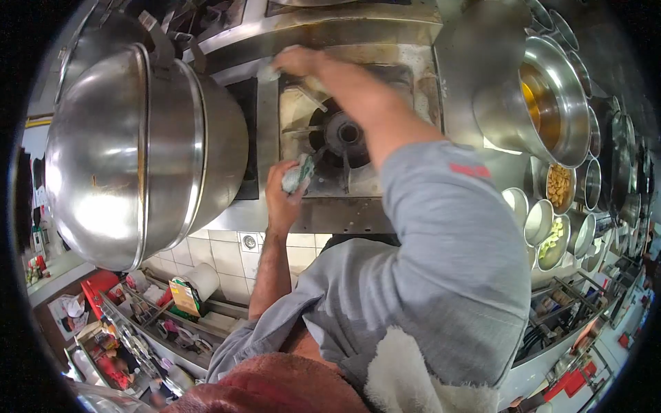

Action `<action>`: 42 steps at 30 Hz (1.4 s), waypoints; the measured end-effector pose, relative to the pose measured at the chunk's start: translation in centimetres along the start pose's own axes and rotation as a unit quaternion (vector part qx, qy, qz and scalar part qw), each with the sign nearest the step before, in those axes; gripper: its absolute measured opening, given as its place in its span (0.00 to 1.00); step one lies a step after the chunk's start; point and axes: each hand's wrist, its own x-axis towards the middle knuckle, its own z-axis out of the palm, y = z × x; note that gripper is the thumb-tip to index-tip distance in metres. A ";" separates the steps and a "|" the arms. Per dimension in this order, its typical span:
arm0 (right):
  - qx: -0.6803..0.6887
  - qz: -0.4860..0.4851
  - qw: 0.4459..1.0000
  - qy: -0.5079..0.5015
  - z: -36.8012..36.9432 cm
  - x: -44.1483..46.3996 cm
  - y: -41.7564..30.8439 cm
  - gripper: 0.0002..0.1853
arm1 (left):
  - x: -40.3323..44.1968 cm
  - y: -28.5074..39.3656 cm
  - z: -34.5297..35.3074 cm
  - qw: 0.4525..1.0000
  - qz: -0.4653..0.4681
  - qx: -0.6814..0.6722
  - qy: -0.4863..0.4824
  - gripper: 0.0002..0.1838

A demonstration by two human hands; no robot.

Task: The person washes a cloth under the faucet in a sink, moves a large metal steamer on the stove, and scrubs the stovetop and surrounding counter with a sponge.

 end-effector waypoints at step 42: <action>-0.132 0.231 0.957 0.117 -4.9 -26.5 6.3 0.21 | -5.7 0.5 -3.3 0.994 -0.052 -0.057 -0.076 0.19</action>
